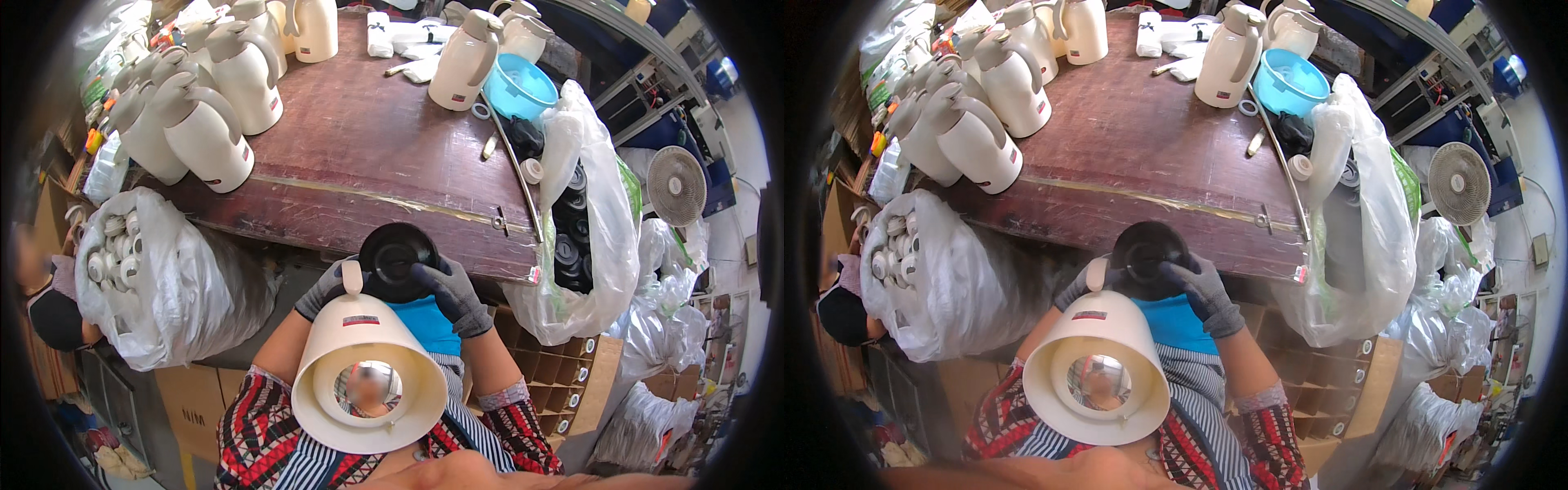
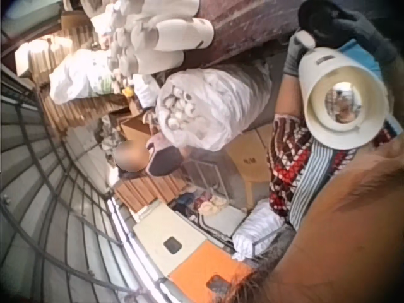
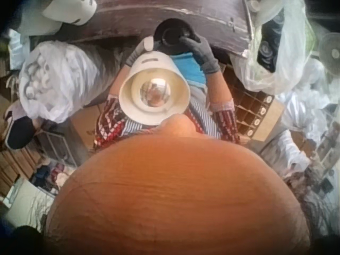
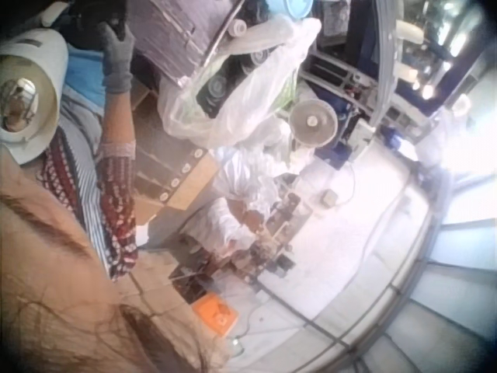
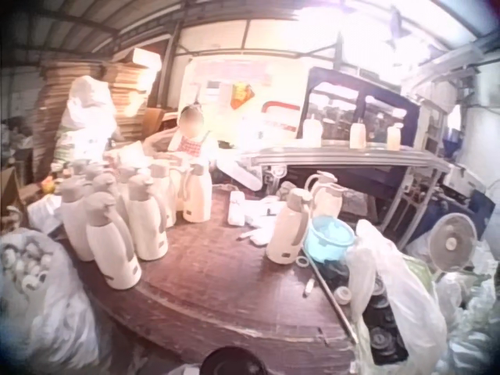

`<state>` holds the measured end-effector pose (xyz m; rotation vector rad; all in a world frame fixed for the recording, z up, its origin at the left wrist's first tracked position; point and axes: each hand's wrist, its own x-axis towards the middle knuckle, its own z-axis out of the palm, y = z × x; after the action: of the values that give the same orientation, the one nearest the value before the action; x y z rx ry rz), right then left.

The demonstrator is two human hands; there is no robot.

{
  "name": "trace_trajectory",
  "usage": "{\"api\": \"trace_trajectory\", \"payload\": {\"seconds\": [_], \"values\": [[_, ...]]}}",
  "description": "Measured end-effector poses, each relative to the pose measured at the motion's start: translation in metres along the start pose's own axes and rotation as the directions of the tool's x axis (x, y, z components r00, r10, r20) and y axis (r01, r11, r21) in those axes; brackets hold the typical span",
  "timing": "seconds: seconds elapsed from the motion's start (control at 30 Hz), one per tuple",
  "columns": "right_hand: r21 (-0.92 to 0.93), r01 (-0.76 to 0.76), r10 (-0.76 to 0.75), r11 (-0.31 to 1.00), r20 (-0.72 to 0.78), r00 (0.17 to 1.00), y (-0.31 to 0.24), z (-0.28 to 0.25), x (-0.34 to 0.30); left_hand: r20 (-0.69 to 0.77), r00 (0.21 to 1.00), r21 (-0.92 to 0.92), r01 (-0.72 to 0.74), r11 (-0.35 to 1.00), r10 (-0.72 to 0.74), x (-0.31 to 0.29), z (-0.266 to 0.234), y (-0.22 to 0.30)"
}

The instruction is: The person repeatedly picks up white thermos jugs, inserts a black lid into the opening, and secures it by hand. Completed jugs are placed on a wooden table. The person handles jugs one at a time and occasionally reaches into a cardboard box to retrieve parts.

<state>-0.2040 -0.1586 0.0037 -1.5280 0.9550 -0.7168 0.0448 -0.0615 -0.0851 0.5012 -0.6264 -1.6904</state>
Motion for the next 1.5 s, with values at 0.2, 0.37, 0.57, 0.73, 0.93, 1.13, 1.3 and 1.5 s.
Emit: {"api": "trace_trajectory", "payload": {"seconds": [0.2,0.37,0.57,0.73,0.93,1.13,1.3,1.5], "values": [[-0.897,0.322,-0.482,0.302,0.148,0.863,0.004,-0.052,0.025,-0.098,0.995,-0.294,-0.015,0.956,-0.015,-0.046,-0.003,-0.02],[-0.949,0.28,-0.352,0.144,0.216,0.911,0.007,-0.045,0.011,-0.411,0.863,-0.693,-0.087,0.716,-0.293,-0.074,0.005,0.001],[-0.967,0.003,-0.156,0.255,-0.038,0.987,0.028,-0.005,0.057,-0.407,0.912,-0.329,-0.203,0.922,0.056,-0.108,-0.057,-0.028],[-0.953,0.035,-0.106,0.3,0.004,0.994,0.026,-0.019,0.057,-0.586,0.664,0.486,-0.17,0.857,0.464,-0.116,-0.056,-0.019],[0.157,0.328,-0.322,0.931,-0.064,0.945,-0.123,0.005,-0.036,-0.495,0.538,0.694,-0.228,0.683,0.682,-0.105,-0.037,-0.001],[-0.358,0.66,-0.538,0.66,0.387,0.748,-0.157,-0.001,-0.06,-0.392,0.593,0.754,-0.23,0.615,0.703,-0.085,-0.031,0.024],[-0.298,0.746,-0.589,0.595,0.469,0.658,-0.147,-0.009,-0.062,-0.326,0.753,0.675,-0.237,0.698,0.571,-0.076,-0.015,0.051],[-0.244,0.85,-0.628,0.467,0.585,0.513,-0.144,-0.012,-0.054,-0.392,0.79,0.576,-0.19,0.795,0.472,-0.079,0.003,0.066]]}}
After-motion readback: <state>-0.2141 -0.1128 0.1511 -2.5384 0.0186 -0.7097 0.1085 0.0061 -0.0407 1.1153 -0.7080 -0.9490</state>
